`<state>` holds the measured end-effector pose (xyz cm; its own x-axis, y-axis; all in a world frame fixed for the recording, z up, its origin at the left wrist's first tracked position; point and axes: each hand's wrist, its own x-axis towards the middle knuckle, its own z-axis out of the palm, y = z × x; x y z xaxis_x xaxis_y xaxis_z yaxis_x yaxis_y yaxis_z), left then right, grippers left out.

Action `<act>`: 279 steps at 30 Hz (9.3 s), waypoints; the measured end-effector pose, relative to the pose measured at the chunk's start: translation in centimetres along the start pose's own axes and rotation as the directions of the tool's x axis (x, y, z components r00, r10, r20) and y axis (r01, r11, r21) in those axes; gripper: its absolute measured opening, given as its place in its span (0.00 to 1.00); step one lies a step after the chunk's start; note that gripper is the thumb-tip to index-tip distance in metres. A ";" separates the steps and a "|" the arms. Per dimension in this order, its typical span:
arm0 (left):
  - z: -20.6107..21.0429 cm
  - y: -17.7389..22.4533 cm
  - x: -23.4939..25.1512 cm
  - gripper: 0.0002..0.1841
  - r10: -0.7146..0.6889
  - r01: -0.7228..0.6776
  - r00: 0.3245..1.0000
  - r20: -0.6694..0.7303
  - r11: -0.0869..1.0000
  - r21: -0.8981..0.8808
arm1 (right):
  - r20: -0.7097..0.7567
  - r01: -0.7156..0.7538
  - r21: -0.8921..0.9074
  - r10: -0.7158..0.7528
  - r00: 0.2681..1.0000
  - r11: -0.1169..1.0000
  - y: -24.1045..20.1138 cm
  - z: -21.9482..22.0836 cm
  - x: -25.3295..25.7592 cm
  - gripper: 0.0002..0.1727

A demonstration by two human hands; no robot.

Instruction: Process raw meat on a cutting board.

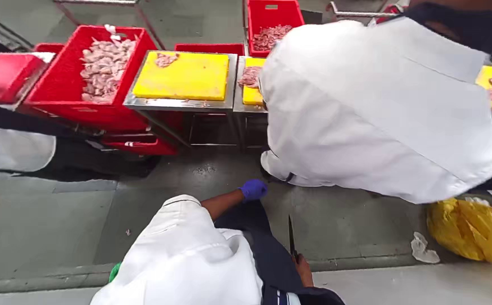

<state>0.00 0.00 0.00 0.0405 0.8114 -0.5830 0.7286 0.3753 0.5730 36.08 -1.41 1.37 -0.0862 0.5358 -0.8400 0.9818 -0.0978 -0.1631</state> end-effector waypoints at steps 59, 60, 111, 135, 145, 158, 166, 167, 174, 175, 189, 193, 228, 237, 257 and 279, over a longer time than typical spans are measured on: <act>-55.6 -33.7 0.0 0.24 -0.139 -0.238 0.878 -0.459 0.705 -0.668 | -0.011 0.551 0.381 -0.593 0.805 0.742 -61.1 -3.5 6.6 0.23; -55.8 -35.9 0.0 0.27 -0.225 -0.135 0.830 -0.511 0.808 -0.574 | -0.019 0.519 0.425 -0.566 0.824 0.742 -61.7 -3.0 6.3 0.22; -54.0 -44.2 -2.6 0.12 0.181 -0.198 0.783 -0.594 0.980 0.038 | -0.143 0.361 -0.159 -0.383 0.913 0.919 -92.9 -0.2 3.6 0.26; -57.2 -40.9 -6.5 0.18 -0.111 -0.120 0.905 -0.412 0.860 -0.495 | -0.329 0.211 -0.155 -0.252 0.910 0.965 -78.7 -3.5 3.5 0.31; -45.8 -38.7 -8.0 0.21 -0.475 0.008 0.832 -0.287 0.528 -0.849 | -0.291 0.258 -0.115 -0.280 0.915 0.959 -78.5 -4.1 4.1 0.31; -50.2 -40.1 -1.9 0.13 0.253 -0.323 0.794 -0.552 0.946 -0.031 | -0.114 0.354 0.064 -0.346 0.931 0.933 -78.3 1.6 0.2 0.27; -49.8 -40.8 -1.9 0.10 0.276 -0.371 0.727 -0.629 0.928 -0.021 | -0.176 0.284 -0.007 -0.281 0.943 0.959 -87.4 0.7 2.3 0.28; -50.0 -40.7 -2.4 0.10 0.283 -0.379 0.733 -0.618 0.925 -0.026 | -0.191 0.287 -0.007 -0.283 0.940 0.958 -88.7 0.1 3.2 0.28; -49.8 -41.4 -1.5 0.09 0.283 -0.382 0.716 -0.638 0.924 -0.019 | -0.193 0.211 -0.066 -0.220 0.956 0.975 -84.4 3.2 -0.4 0.30; -49.6 -41.6 -1.3 0.09 0.282 -0.397 0.706 -0.650 0.917 -0.033 | -0.171 0.183 -0.063 -0.191 0.967 0.981 -82.3 4.3 -1.7 0.30; -55.6 -42.8 -3.5 0.16 0.274 -0.161 0.920 -0.280 0.916 0.368 | -0.316 0.127 -0.018 -0.126 0.940 0.992 -76.7 0.8 0.0 0.31; -56.0 -41.7 -6.5 0.18 0.113 -0.182 0.942 -0.316 0.964 -0.197 | -0.314 0.131 -0.006 -0.126 0.941 0.991 -77.1 0.8 0.4 0.31; -50.2 -43.0 -3.0 0.11 0.085 -0.200 0.751 -0.654 0.974 -0.103 | -0.206 0.268 -0.247 -0.321 0.924 0.931 -84.5 2.2 0.4 0.31; -50.8 -46.1 -5.7 0.20 0.031 -0.180 0.717 -0.696 0.973 -0.142 | -0.208 0.249 -0.362 -0.338 0.918 0.898 -80.8 1.3 -3.3 0.28; -48.8 -47.2 -6.9 0.28 0.034 -0.250 0.688 -0.725 0.949 -0.193 | -0.148 0.253 -0.277 -0.301 0.942 0.927 -80.3 2.3 -2.4 0.30; -49.0 -42.7 -4.4 0.21 -0.160 -0.087 0.614 -0.773 0.959 -0.268 | -0.133 0.444 0.107 -0.430 0.893 0.889 -76.6 2.3 0.3 0.27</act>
<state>-64.82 2.32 6.36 -0.6201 0.7845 -0.0051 0.5118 0.4094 0.7553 -39.56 4.25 12.43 -0.4766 0.6319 -0.6112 0.8168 0.0613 -0.5736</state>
